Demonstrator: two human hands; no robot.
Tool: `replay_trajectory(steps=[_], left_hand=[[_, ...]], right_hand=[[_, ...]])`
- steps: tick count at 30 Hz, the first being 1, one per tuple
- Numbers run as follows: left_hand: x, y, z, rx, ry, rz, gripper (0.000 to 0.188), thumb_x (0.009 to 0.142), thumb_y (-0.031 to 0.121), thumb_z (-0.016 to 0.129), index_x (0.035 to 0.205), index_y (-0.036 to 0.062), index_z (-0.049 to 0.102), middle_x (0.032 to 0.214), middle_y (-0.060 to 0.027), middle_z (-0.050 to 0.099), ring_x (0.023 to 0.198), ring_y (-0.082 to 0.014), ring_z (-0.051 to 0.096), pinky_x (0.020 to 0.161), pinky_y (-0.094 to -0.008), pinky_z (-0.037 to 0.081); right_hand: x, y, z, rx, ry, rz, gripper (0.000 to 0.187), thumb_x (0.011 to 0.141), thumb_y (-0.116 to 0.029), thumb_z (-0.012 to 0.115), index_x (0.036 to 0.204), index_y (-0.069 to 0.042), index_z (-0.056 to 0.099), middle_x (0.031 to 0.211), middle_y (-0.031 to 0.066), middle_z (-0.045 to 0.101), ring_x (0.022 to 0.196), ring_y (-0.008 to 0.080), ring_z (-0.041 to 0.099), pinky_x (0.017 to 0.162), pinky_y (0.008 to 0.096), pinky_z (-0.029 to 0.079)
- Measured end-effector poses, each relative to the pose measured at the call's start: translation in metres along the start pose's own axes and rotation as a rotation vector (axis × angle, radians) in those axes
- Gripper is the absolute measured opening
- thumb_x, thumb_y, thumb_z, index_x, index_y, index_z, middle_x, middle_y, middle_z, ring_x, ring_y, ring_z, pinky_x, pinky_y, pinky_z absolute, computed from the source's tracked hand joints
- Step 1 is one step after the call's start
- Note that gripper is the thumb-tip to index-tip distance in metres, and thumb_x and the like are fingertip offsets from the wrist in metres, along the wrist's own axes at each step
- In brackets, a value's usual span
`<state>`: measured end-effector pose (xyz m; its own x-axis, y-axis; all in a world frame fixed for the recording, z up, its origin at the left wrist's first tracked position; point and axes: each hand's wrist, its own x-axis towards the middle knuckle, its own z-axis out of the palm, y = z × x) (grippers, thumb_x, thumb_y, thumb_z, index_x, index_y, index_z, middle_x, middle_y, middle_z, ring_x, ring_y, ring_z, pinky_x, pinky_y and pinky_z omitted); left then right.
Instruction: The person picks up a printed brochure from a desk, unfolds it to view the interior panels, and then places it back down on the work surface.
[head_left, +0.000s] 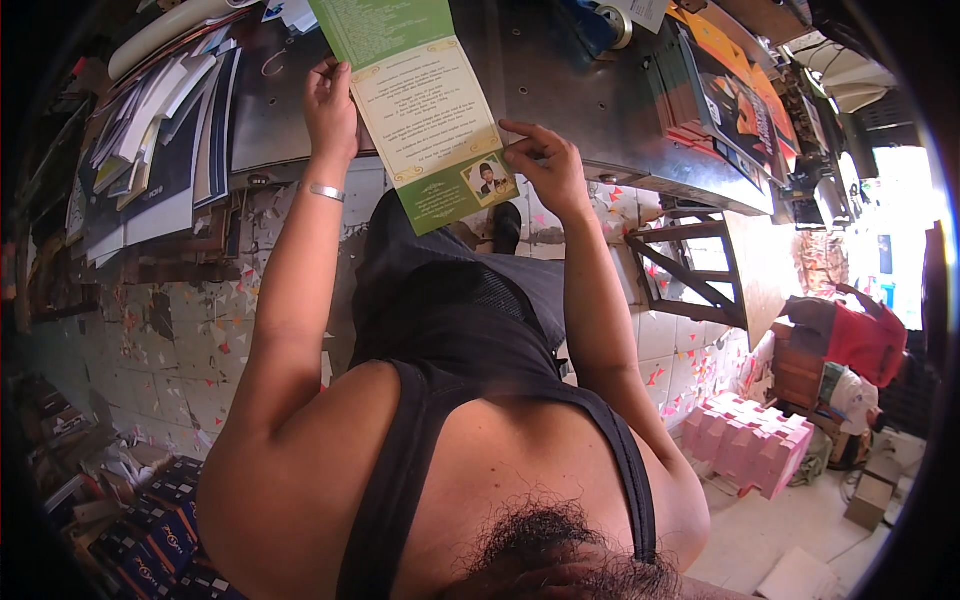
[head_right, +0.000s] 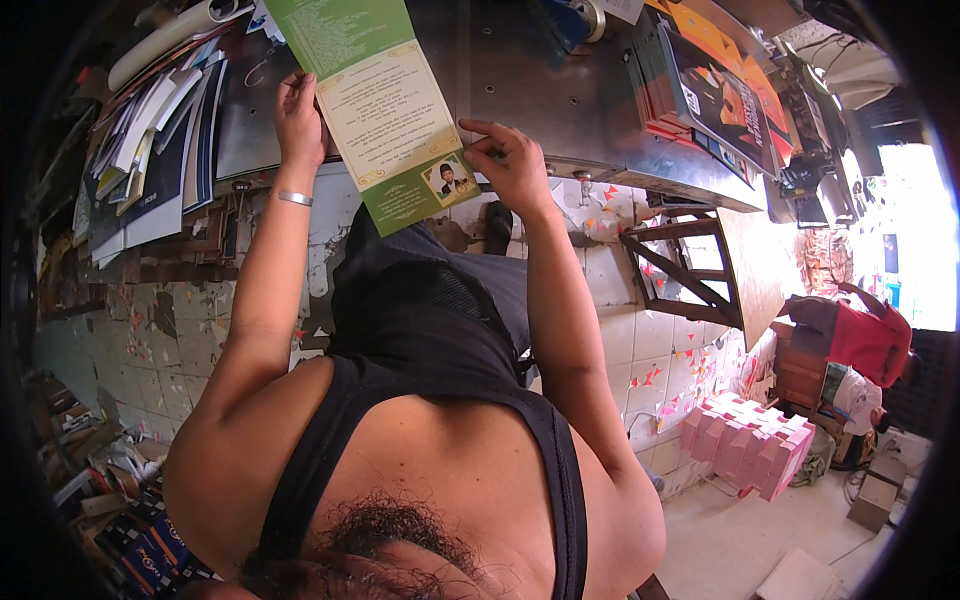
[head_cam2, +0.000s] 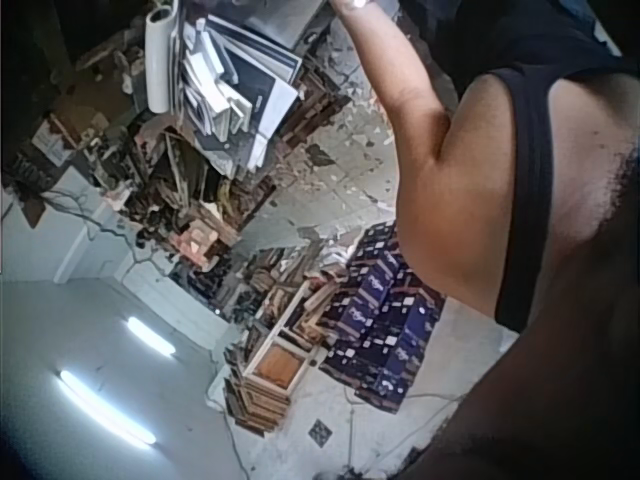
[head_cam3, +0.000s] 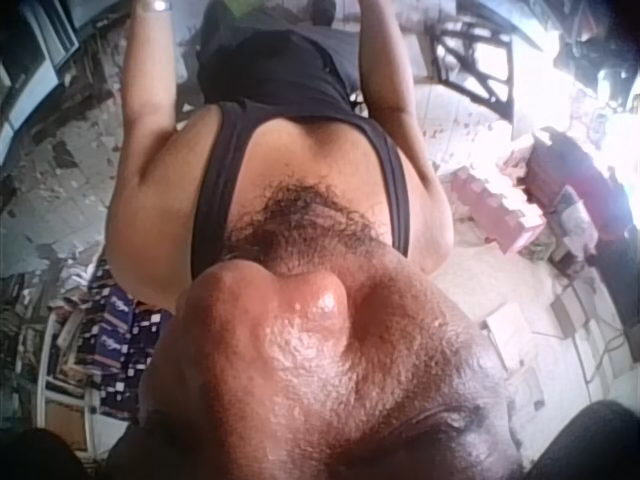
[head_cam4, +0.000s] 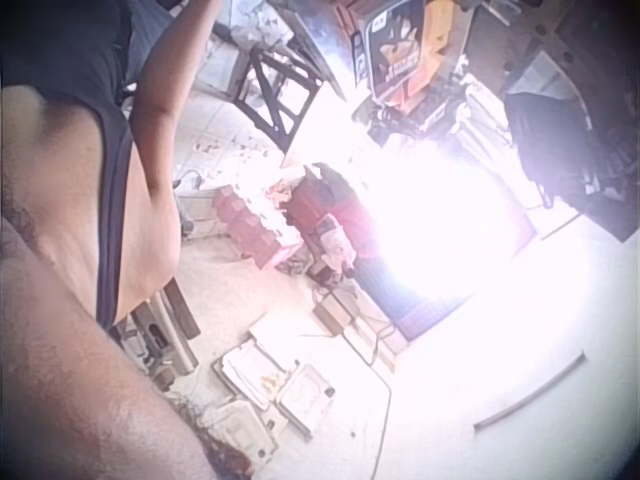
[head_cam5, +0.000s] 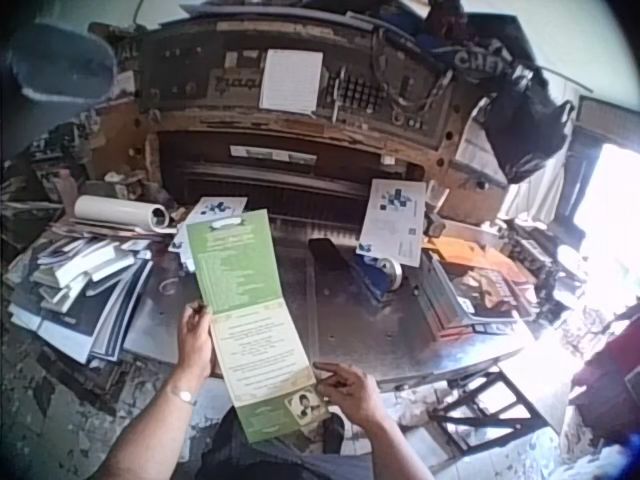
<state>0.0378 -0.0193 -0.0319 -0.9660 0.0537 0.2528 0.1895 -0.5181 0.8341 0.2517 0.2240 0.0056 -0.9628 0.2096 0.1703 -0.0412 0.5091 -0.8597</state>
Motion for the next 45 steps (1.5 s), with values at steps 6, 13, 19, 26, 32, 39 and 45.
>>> replay_trajectory(steps=[6, 13, 19, 26, 32, 39, 45], left_hand=[[-0.003, 0.002, 0.001, 0.041, -0.005, -0.013, 0.019, 0.105, 0.013, 0.063, 0.117, -0.0007, 0.058, 0.116, -0.0073, 0.063, 0.107, -0.0143, 0.060, 0.096, -0.0295, 0.048], [-0.003, 0.003, 0.001, 0.034, 0.006, -0.019, 0.021, 0.105, 0.014, 0.064, 0.118, -0.0007, 0.057, 0.117, -0.0075, 0.063, 0.108, -0.0145, 0.060, 0.096, -0.0298, 0.049], [-0.002, 0.003, 0.000, 0.034, 0.003, -0.016, 0.020, 0.105, 0.014, 0.064, 0.118, -0.0002, 0.057, 0.116, -0.0071, 0.063, 0.106, -0.0144, 0.060, 0.095, -0.0300, 0.049], [-0.002, 0.002, 0.001, -0.005, 0.028, -0.020, 0.020, 0.105, 0.013, 0.064, 0.118, 0.0001, 0.057, 0.114, -0.0077, 0.064, 0.105, -0.0143, 0.060, 0.095, -0.0298, 0.049], [0.000, 0.003, 0.002, -0.005, 0.024, -0.013, 0.020, 0.104, 0.012, 0.064, 0.119, -0.0006, 0.057, 0.114, -0.0082, 0.064, 0.106, -0.0150, 0.061, 0.095, -0.0299, 0.049], [-0.001, -0.001, -0.001, -0.015, 0.042, -0.019, 0.019, 0.104, 0.010, 0.063, 0.119, -0.0002, 0.056, 0.114, -0.0087, 0.064, 0.107, -0.0155, 0.060, 0.098, -0.0302, 0.048], [-0.002, 0.004, 0.000, -0.035, -0.044, -0.087, 0.023, 0.104, 0.013, 0.063, 0.121, -0.0001, 0.056, 0.119, -0.0102, 0.066, 0.103, -0.0172, 0.065, 0.090, -0.0316, 0.055]], right_hand=[[-0.002, -0.003, -0.001, -0.029, 0.008, -0.013, 0.045, 0.089, -0.004, 0.072, 0.134, -0.005, 0.069, 0.092, 0.0071, 0.078, 0.086, 0.0107, 0.071, 0.084, 0.0282, 0.055], [-0.002, -0.003, 0.000, -0.012, 0.010, -0.011, 0.044, 0.090, -0.004, 0.073, 0.134, -0.005, 0.070, 0.092, 0.0067, 0.079, 0.086, 0.0111, 0.072, 0.084, 0.0283, 0.055], [-0.002, -0.003, 0.002, -0.020, 0.020, -0.010, 0.047, 0.088, -0.004, 0.074, 0.135, -0.007, 0.069, 0.095, 0.0076, 0.078, 0.087, 0.0116, 0.071, 0.085, 0.0300, 0.055], [-0.005, -0.016, 0.001, -0.166, 0.021, -0.134, 0.061, 0.080, 0.001, 0.072, 0.139, -0.016, 0.068, 0.102, 0.0030, 0.077, 0.096, 0.0209, 0.066, 0.092, 0.0355, 0.054], [-0.006, -0.012, 0.001, -0.205, 0.011, -0.176, 0.069, 0.077, 0.002, 0.072, 0.142, -0.019, 0.066, 0.104, 0.0026, 0.076, 0.098, 0.0235, 0.064, 0.094, 0.0370, 0.053], [-0.005, -0.009, 0.004, -0.111, 0.081, -0.188, 0.070, 0.078, -0.001, 0.075, 0.145, -0.018, 0.064, 0.100, 0.0070, 0.073, 0.088, 0.0196, 0.060, 0.085, 0.0332, 0.050], [-0.002, -0.009, 0.002, -0.102, 0.032, -0.079, 0.067, 0.084, -0.002, 0.075, 0.148, -0.015, 0.061, 0.087, 0.0026, 0.067, 0.076, 0.0087, 0.057, 0.075, 0.0267, 0.050]])
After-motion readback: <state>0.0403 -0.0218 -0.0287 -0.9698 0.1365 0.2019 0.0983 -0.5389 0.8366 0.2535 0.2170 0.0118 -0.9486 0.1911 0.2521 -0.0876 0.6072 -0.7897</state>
